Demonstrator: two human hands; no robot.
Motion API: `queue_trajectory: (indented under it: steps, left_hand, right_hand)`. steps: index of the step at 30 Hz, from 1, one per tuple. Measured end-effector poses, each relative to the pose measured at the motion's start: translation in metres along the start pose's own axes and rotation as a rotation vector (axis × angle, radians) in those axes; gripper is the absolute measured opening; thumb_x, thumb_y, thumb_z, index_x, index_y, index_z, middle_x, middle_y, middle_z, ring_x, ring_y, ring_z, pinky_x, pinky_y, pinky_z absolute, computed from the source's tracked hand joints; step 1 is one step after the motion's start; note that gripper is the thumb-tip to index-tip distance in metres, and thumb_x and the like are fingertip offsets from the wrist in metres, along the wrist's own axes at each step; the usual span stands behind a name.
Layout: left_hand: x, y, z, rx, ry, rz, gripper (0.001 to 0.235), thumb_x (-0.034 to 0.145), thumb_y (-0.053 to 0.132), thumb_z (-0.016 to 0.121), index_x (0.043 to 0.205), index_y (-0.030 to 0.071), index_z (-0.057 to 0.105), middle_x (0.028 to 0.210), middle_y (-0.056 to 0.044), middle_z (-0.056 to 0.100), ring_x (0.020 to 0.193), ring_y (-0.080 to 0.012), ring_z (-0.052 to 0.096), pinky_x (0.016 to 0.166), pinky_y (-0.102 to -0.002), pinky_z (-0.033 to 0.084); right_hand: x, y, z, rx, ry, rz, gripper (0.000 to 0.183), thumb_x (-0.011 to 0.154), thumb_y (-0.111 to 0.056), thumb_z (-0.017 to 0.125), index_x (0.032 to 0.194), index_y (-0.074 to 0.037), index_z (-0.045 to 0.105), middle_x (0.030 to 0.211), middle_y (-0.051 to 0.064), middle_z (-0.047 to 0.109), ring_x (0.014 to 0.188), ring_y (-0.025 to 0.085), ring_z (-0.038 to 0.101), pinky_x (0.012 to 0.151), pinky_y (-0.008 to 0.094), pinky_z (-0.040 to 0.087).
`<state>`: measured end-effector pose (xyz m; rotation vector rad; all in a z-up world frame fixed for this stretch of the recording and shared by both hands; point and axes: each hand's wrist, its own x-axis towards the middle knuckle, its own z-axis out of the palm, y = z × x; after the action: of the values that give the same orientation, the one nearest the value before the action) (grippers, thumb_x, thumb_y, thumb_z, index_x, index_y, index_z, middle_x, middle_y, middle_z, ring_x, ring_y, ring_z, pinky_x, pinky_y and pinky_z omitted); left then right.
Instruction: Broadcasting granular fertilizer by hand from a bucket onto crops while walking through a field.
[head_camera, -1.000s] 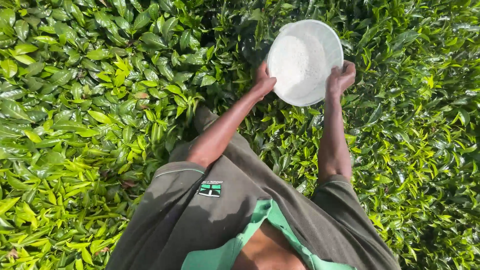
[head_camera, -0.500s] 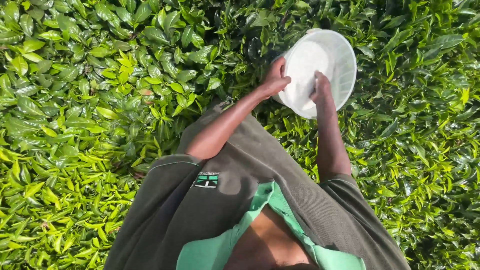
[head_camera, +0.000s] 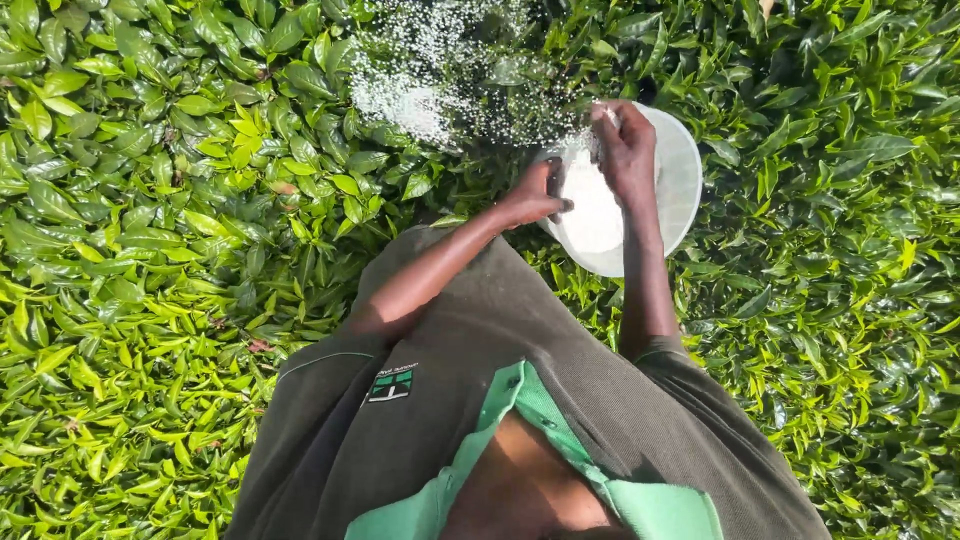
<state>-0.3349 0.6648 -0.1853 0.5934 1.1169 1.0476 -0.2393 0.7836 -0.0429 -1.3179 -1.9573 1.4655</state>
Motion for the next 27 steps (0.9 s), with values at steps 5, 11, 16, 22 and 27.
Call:
queue_trajectory:
  steps: [5,11,16,22,27]
  left_hand:
    - [-0.004,0.018,-0.016,-0.085,-0.061,0.088,0.046,0.071,-0.001,0.094,0.098,-0.004,0.056,0.077,-0.011,0.047,0.052,-0.0251,0.068,0.042,-0.039,0.066]
    - [-0.003,0.055,-0.016,-0.122,-0.137,0.043,0.049,0.074,0.003,0.099,0.093,-0.004,0.054,0.075,-0.011,0.048,0.057,-0.0221,0.068,0.047,-0.039,0.069]
    - [0.002,0.012,-0.028,-0.108,-0.173,-0.002,0.049,0.075,0.000,0.099,0.107,-0.002,0.062,0.085,-0.012,0.056,0.070,-0.0248,0.071,0.055,-0.042,0.071]
    - [-0.012,0.039,-0.029,-0.113,-0.187,-0.011,0.046,0.073,-0.001,0.099,0.107,0.001,0.067,0.083,-0.008,0.061,0.071,-0.0217,0.076,0.056,-0.036,0.070]
    - [-0.023,0.051,-0.030,-0.156,-0.175,0.001,0.049,0.072,-0.002,0.101,0.108,0.000,0.067,0.081,-0.010,0.063,0.070,-0.0242,0.077,0.053,-0.037,0.070]
  right_hand:
    - [-0.050,0.158,-0.066,-0.602,0.124,0.555,0.034,0.103,-0.038,0.079,0.133,-0.023,0.079,0.107,0.021,0.080,0.104,0.045,0.077,0.085,0.062,0.062]
    - [-0.046,0.291,-0.018,-0.138,0.377,0.674,0.057,0.111,-0.051,0.069,0.145,-0.006,0.061,0.128,0.031,0.068,0.119,0.045,0.073,0.092,0.062,0.062]
    - [-0.016,0.089,-0.048,0.690,0.086,0.888,0.046,0.112,-0.049,0.059,0.126,-0.005,0.065,0.106,0.013,0.065,0.084,0.022,0.066,0.062,0.032,0.052]
    - [0.132,0.116,-0.184,0.178,0.343,0.119,0.051,0.100,-0.025,0.087,0.140,-0.007,0.061,0.108,0.013,0.069,0.072,0.019,0.075,0.042,0.022,0.061]
    - [0.156,0.070,-0.154,-0.361,0.464,-0.244,0.060,0.102,-0.012,0.089,0.148,-0.011,0.052,0.126,0.018,0.065,0.101,0.029,0.077,0.073,0.041,0.065]
